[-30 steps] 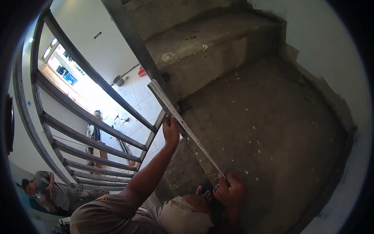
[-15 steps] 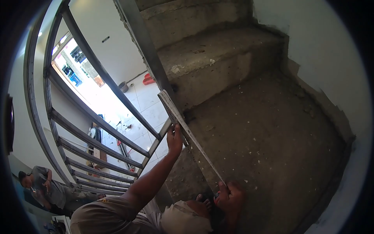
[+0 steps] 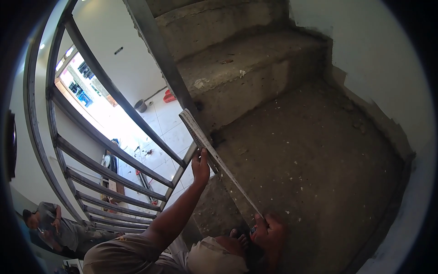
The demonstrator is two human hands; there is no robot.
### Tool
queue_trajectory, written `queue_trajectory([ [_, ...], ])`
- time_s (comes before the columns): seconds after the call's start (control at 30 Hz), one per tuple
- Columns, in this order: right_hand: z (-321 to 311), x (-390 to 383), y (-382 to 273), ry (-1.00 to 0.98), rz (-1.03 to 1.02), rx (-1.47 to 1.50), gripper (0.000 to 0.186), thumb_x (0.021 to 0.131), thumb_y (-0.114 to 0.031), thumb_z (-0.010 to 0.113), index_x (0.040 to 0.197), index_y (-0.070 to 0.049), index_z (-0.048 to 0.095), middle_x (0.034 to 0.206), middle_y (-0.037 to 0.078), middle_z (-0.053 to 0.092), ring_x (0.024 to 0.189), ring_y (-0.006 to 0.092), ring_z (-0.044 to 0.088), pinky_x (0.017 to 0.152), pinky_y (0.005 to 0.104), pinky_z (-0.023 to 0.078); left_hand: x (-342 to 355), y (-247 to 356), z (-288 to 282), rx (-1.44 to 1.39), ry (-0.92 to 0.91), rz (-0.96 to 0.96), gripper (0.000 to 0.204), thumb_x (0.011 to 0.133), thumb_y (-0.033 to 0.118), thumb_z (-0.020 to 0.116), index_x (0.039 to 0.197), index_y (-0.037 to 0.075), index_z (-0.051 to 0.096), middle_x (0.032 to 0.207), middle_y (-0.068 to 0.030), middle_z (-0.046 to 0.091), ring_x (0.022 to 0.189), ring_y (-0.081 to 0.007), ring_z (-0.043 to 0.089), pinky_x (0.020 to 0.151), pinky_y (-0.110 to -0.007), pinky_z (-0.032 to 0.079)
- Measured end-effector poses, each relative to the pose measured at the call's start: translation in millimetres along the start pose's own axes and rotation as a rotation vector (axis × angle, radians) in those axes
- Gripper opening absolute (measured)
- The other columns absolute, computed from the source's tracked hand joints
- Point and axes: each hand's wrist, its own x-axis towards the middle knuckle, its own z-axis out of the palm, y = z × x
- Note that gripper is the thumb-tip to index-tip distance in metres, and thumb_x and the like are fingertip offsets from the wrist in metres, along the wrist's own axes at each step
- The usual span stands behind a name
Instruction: Measuring concrete stairs and floor tiles using a tape measure.
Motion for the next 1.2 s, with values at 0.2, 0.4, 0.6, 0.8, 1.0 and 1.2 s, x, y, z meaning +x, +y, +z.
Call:
queue_trajectory([
  [0.2, -1, 0, 0, 0.000, 0.029, 0.024, 0.026, 0.089, -0.013, 0.069, 0.072, 0.003, 0.059, 0.066, 0.015, 0.053, 0.058, 0.0268, 0.053, 0.055, 0.0381, 0.039, 0, -4, 2, -0.017, -0.011, -0.003, 0.050, 0.104, 0.040, 0.057, 0.123, -0.005, 0.063, 0.097, -0.0094, 0.068, 0.082, -0.0141, 0.059, 0.075, -0.030, 0.048],
  [0.4, 1, 1, -3, 0.014, 0.048, 0.058, 0.025, 0.088, -0.013, 0.070, 0.072, 0.003, 0.059, 0.066, 0.015, 0.054, 0.057, 0.0267, 0.053, 0.054, 0.0379, 0.039, 1, -3, 0, -0.085, -0.012, 0.023, 0.049, 0.104, 0.041, 0.058, 0.127, -0.003, 0.062, 0.091, -0.0027, 0.063, 0.078, -0.0102, 0.054, 0.070, -0.029, 0.045],
  [0.6, -3, 3, -2, 0.023, 0.020, 0.065, 0.024, 0.087, -0.013, 0.071, 0.071, 0.001, 0.060, 0.067, 0.015, 0.056, 0.057, 0.0289, 0.056, 0.053, 0.0383, 0.041, 6, -10, 2, -0.046, -0.017, 0.078, 0.050, 0.104, 0.041, 0.058, 0.127, -0.003, 0.061, 0.103, -0.0073, 0.065, 0.090, -0.0138, 0.057, 0.081, -0.030, 0.046],
  [0.8, -4, 2, 4, 0.008, 0.049, 0.049, 0.023, 0.086, -0.014, 0.073, 0.071, 0.000, 0.062, 0.069, 0.015, 0.059, 0.060, 0.0313, 0.061, 0.054, 0.0394, 0.044, 2, -7, 3, 0.000, -0.020, 0.034, 0.049, 0.105, 0.041, 0.058, 0.125, -0.003, 0.063, 0.108, -0.0099, 0.066, 0.097, -0.0157, 0.058, 0.088, -0.031, 0.045],
  [1.0, -2, 1, 4, 0.013, 0.042, 0.077, 0.022, 0.085, -0.014, 0.073, 0.071, -0.001, 0.062, 0.069, 0.015, 0.059, 0.060, 0.0318, 0.060, 0.055, 0.0397, 0.044, 5, -15, -1, -0.035, -0.045, 0.059, 0.049, 0.105, 0.041, 0.057, 0.123, -0.004, 0.063, 0.109, -0.0089, 0.065, 0.100, -0.0159, 0.058, 0.090, -0.031, 0.045],
  [1.2, -1, 1, 6, 0.021, 0.047, 0.075, 0.021, 0.086, -0.014, 0.073, 0.072, -0.001, 0.063, 0.070, 0.014, 0.059, 0.060, 0.0317, 0.059, 0.055, 0.0394, 0.044, 4, -12, 1, -0.034, -0.046, 0.057, 0.047, 0.106, 0.040, 0.055, 0.122, -0.004, 0.063, 0.111, -0.0090, 0.065, 0.102, -0.0163, 0.058, 0.093, -0.032, 0.045],
])
